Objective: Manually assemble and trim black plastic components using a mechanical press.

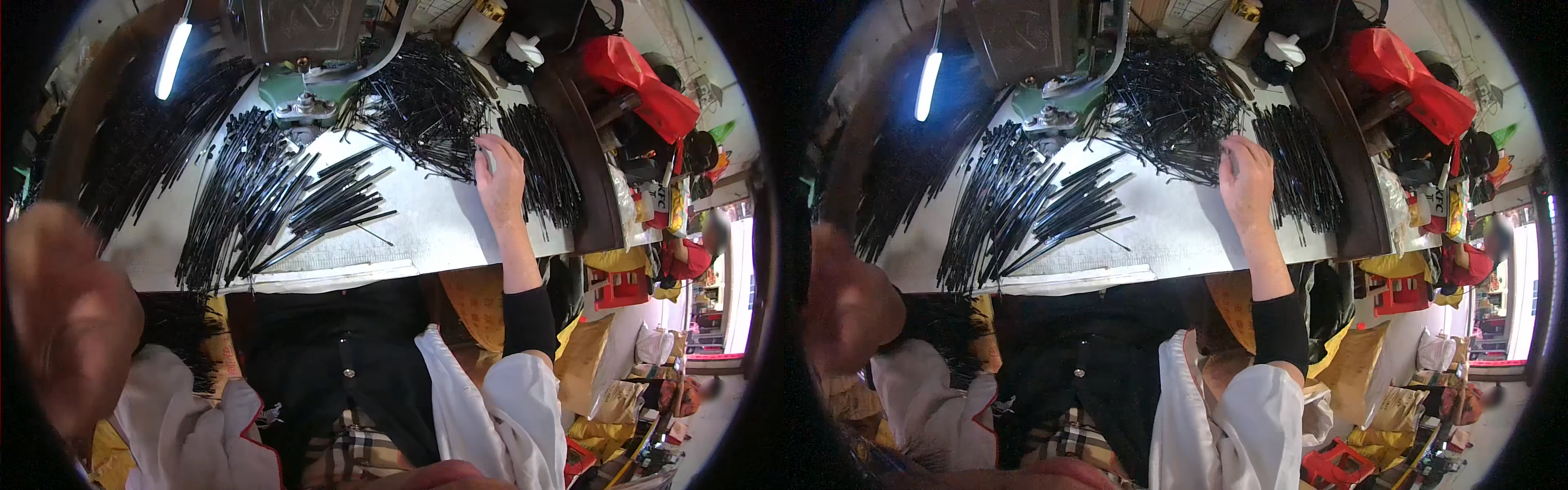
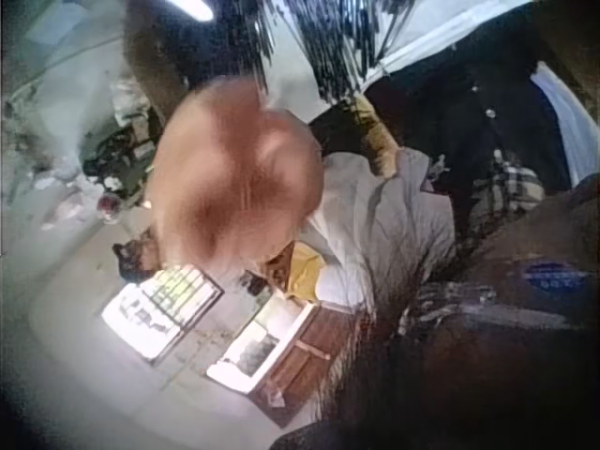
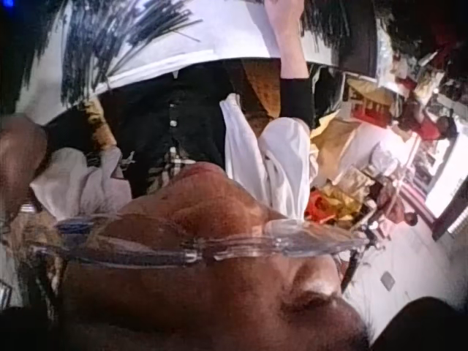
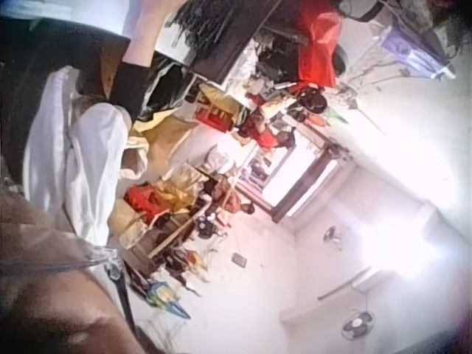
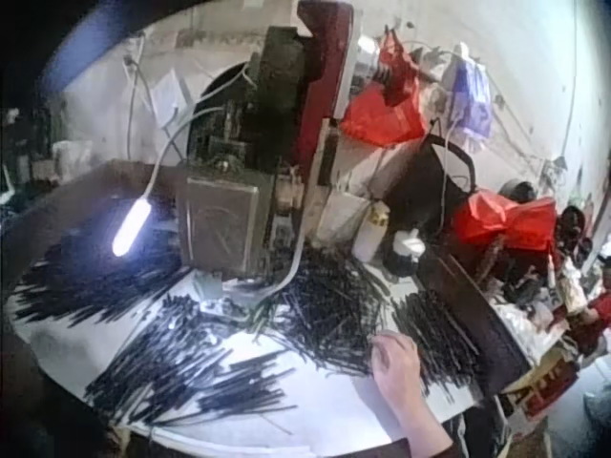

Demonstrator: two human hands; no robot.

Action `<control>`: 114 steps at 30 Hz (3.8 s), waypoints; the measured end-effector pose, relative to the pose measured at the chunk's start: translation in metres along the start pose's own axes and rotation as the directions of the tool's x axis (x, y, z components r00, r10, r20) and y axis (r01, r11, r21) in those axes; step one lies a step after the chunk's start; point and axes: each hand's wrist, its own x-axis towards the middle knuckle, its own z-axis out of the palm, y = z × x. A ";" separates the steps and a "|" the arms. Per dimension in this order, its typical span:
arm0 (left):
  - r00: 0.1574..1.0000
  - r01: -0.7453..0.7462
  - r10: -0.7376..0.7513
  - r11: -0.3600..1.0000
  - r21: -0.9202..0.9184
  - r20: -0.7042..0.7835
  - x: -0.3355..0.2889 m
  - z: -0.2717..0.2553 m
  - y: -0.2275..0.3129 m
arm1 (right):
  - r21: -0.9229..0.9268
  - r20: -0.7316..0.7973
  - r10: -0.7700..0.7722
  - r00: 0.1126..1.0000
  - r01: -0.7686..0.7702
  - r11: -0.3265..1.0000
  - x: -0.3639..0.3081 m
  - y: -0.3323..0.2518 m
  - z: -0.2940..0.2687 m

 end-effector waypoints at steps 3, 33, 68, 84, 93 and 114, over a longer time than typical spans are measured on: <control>0.833 0.413 -0.460 0.887 0.207 0.308 -0.008 0.031 -0.002 | -0.009 0.090 0.034 0.995 -0.034 0.999 -0.001 -0.001 -0.012; 0.336 0.550 -0.720 0.674 0.494 0.608 -0.085 0.167 -0.124 | -0.178 0.275 0.206 0.939 -0.161 0.971 0.052 -0.025 0.053; 0.209 0.747 -0.782 0.515 0.420 0.587 -0.069 0.172 -0.118 | -0.165 0.235 0.144 0.961 -0.107 0.980 0.045 -0.024 0.037; 0.019 0.958 -0.810 0.182 0.221 0.586 -0.091 0.134 -0.139 | -0.097 0.507 0.195 0.840 -0.169 0.981 0.048 -0.048 -0.021; 0.015 0.965 -0.791 0.172 0.199 0.612 -0.090 0.137 -0.134 | 0.412 0.734 -0.019 0.679 -0.423 0.808 0.052 -0.069 -0.009; 0.069 0.993 -0.794 -0.002 -0.115 0.604 -0.114 0.103 -0.140 | 0.553 0.809 -0.057 0.585 -0.725 0.409 0.059 -0.123 0.042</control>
